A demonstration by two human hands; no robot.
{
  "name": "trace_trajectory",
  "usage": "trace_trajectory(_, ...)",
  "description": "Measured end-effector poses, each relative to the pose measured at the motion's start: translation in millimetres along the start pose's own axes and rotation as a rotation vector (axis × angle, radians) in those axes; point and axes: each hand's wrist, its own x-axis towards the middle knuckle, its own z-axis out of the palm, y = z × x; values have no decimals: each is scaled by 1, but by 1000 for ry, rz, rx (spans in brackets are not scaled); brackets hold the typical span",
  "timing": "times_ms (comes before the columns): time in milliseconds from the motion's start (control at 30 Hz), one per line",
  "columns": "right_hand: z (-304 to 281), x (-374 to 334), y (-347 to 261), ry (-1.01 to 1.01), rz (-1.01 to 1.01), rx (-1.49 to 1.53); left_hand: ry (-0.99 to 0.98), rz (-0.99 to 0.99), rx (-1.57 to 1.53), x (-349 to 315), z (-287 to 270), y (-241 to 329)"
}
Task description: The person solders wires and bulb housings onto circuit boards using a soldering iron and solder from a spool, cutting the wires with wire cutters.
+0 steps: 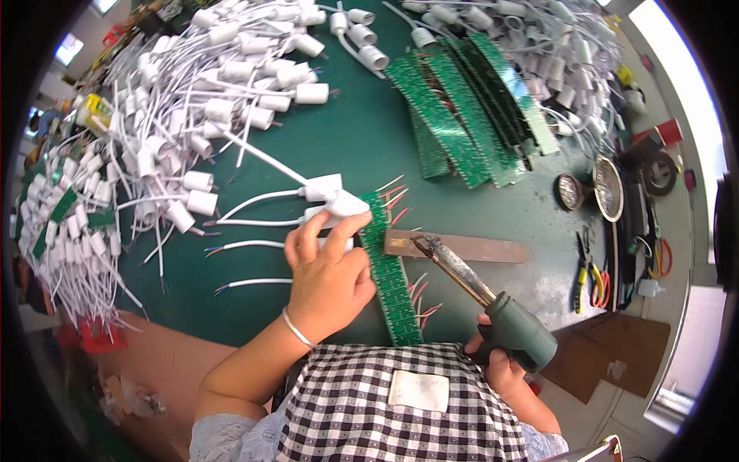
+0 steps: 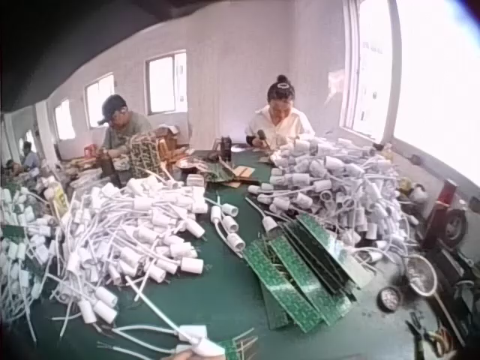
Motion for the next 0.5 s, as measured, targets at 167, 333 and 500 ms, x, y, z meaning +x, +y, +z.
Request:
trace_trajectory(167,-16,11,3,420,-289,181,47,1,68,-4,4,-3)
trace_trajectory(333,-84,44,-25,948,-593,-9,47,24,84,-9,7,-3)
trace_trajectory(500,-164,73,-12,1169,-216,-331,37,78,91,-9,11,2)
